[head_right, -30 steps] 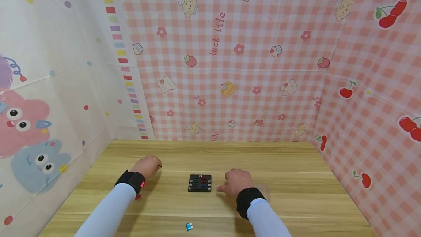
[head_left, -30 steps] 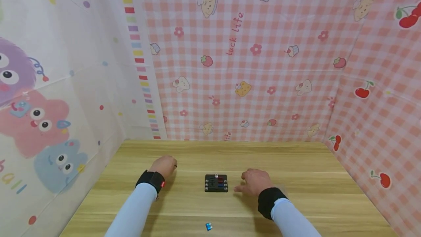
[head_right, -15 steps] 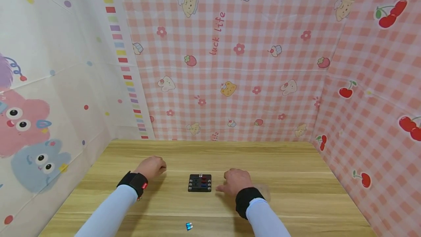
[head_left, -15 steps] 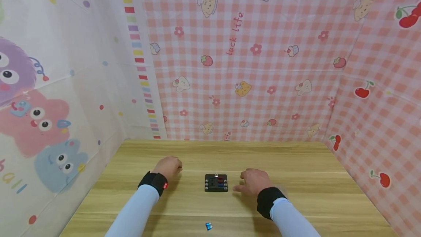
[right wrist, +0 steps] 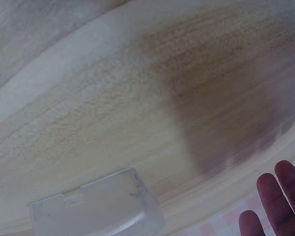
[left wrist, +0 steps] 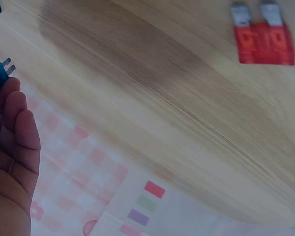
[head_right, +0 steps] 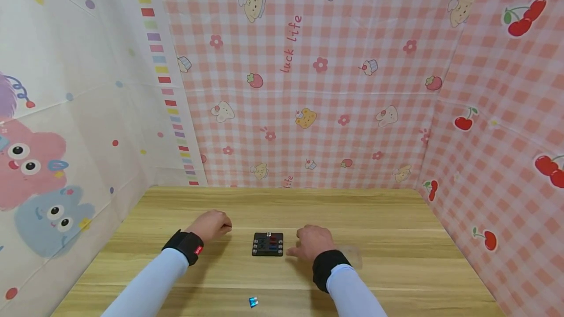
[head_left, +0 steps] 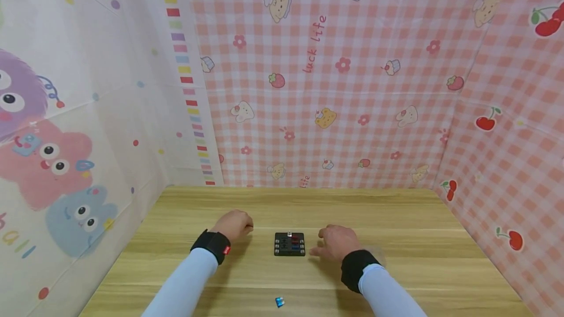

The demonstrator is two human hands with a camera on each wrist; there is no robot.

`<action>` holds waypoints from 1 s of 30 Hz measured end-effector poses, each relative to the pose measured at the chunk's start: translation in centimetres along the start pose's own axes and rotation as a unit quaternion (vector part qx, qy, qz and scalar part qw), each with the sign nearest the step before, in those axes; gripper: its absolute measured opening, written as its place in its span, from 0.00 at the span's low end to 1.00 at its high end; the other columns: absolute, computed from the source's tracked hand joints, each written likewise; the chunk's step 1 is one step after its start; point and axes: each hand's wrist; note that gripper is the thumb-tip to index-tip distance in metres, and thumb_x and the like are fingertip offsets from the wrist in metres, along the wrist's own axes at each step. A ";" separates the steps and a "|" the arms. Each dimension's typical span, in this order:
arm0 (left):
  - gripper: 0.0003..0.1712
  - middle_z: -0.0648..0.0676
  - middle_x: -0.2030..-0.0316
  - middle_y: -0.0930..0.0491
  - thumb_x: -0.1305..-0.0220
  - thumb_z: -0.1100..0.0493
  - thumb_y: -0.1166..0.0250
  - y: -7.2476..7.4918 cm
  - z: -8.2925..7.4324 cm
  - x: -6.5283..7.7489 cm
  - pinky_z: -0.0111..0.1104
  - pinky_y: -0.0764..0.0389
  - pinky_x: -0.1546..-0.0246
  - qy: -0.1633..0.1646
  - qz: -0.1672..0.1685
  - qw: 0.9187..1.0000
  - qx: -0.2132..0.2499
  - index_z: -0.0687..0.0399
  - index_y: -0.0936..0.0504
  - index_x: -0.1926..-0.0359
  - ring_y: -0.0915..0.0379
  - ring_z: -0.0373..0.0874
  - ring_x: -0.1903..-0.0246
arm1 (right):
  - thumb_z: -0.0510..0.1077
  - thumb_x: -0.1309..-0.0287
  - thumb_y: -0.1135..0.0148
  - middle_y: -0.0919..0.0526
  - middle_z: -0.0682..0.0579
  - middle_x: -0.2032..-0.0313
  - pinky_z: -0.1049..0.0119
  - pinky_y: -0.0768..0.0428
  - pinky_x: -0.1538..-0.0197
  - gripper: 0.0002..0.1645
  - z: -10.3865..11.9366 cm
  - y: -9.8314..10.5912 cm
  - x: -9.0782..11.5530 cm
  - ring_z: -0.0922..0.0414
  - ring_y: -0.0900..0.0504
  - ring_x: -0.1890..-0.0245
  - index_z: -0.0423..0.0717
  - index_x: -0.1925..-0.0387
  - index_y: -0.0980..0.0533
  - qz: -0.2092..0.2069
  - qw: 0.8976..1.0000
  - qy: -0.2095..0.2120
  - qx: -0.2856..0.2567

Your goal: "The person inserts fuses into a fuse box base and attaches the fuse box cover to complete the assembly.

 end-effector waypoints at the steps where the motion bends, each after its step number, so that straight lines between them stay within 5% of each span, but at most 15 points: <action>1: 0.09 0.45 0.78 0.20 0.40 0.65 0.30 0.1 -0.2 -0.1 0.36 0.22 0.68 0.002 0.002 1.000 0.005 0.54 0.15 0.77 0.28 0.38 0.77 | 0.68 0.50 0.30 0.15 0.50 0.59 0.53 0.21 0.52 0.33 0.1 0.1 0.0 0.50 0.17 0.57 0.46 0.55 0.16 0.001 1.000 0.001 -0.001; 17: 0.07 0.45 0.77 0.19 0.41 0.65 0.30 -0.4 -0.8 -0.7 0.36 0.21 0.65 -0.001 0.015 0.999 0.029 0.53 0.14 0.75 0.28 0.37 0.76 | 0.67 0.51 0.29 0.16 0.50 0.61 0.53 0.20 0.54 0.33 0.4 0.3 0.0 0.50 0.17 0.59 0.45 0.56 0.16 -0.003 1.000 0.015 -0.004; 26: 0.07 0.47 0.78 0.19 0.42 0.67 0.30 0.4 -1.8 -0.6 0.35 0.21 0.68 -0.034 -0.004 0.999 0.033 0.56 0.15 0.76 0.30 0.36 0.78 | 0.67 0.51 0.29 0.16 0.49 0.58 0.51 0.21 0.51 0.35 0.7 0.2 -0.3 0.49 0.18 0.56 0.45 0.53 0.17 0.015 1.000 0.007 -0.015; 30: 0.07 0.45 0.77 0.19 0.39 0.65 0.31 0.1 -2.0 -1.1 0.34 0.21 0.67 -0.011 0.014 0.999 0.030 0.54 0.14 0.74 0.30 0.36 0.77 | 0.67 0.51 0.28 0.16 0.50 0.58 0.52 0.21 0.50 0.35 0.9 0.1 -0.4 0.50 0.18 0.55 0.45 0.52 0.18 0.012 1.000 0.008 -0.018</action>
Point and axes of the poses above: each hand's wrist, its own x-axis away from the middle knuckle, its own y-axis out of the back of the hand, z = x × y
